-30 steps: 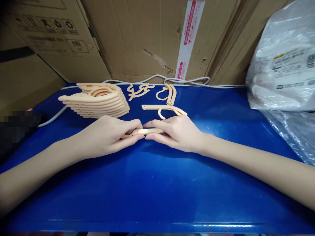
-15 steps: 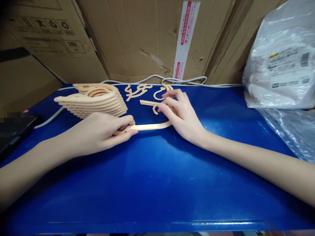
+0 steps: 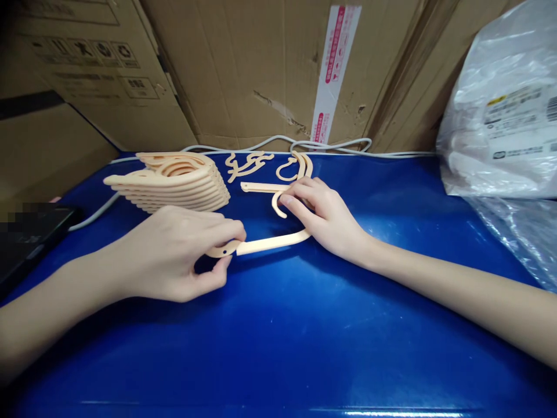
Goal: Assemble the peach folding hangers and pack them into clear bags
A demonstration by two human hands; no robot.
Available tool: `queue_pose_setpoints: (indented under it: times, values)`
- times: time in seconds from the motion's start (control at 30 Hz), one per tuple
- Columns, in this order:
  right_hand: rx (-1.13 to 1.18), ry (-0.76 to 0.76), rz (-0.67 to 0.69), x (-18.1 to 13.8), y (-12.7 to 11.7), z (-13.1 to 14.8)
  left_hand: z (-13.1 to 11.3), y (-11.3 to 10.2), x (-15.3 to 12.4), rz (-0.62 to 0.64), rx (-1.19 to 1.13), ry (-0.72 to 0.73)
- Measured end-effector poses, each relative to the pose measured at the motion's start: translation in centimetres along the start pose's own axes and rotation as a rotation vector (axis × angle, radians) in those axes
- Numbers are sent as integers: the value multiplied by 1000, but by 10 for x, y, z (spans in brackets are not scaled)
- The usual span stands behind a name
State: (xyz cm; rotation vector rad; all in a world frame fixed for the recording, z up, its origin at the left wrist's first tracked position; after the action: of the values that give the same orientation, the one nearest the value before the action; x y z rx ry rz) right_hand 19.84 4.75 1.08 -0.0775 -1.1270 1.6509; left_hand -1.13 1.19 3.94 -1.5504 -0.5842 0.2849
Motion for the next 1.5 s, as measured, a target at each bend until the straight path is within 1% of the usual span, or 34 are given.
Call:
queue_pose_setpoints:
  times: [0.1, 0.23, 0.37, 0.53, 0.67, 0.77, 0.97, 1.13, 1.37, 1.5]
  values:
    - [40, 31, -4, 0, 1, -1, -6, 0, 1, 26, -70, 57]
    - [91, 64, -3, 0, 2, -4, -11, 1, 3, 27, -68, 128]
    - [103, 63, 8, 0, 2, -5, -7, 2, 4, 2, -36, 134]
    - [99, 84, 1, -1, 3, -7, 0, 5, 4, -58, 49, 160]
    - [94, 149, -21, -2, 4, -10, 6, 8, 2, -24, 83, 120]
    - [70, 166, -26, -2, 3, -10, 8, 9, 2, -2, 69, 88]
    - [29, 151, -59, -2, 2, -13, 8, 7, 2, -20, -11, 70]
    - [-5, 160, -56, -2, 2, -13, 6, 6, 2, -3, 16, 57]
    - [-14, 143, -45, -1, 3, -12, 7, 5, 2, 2, -24, 33]
    - [-14, 137, -46, -1, 4, -14, 6, 6, 1, -4, -35, 50]
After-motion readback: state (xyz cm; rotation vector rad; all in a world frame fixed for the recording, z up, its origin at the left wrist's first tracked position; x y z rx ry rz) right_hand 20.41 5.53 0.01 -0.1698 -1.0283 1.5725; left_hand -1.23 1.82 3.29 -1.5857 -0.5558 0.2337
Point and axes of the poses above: each hand's wrist, its own x-axis towards the middle knuckle, its own y-axis out of the palm, z = x × y, the point moved 3 cm from there along x, towards the middle knuckle
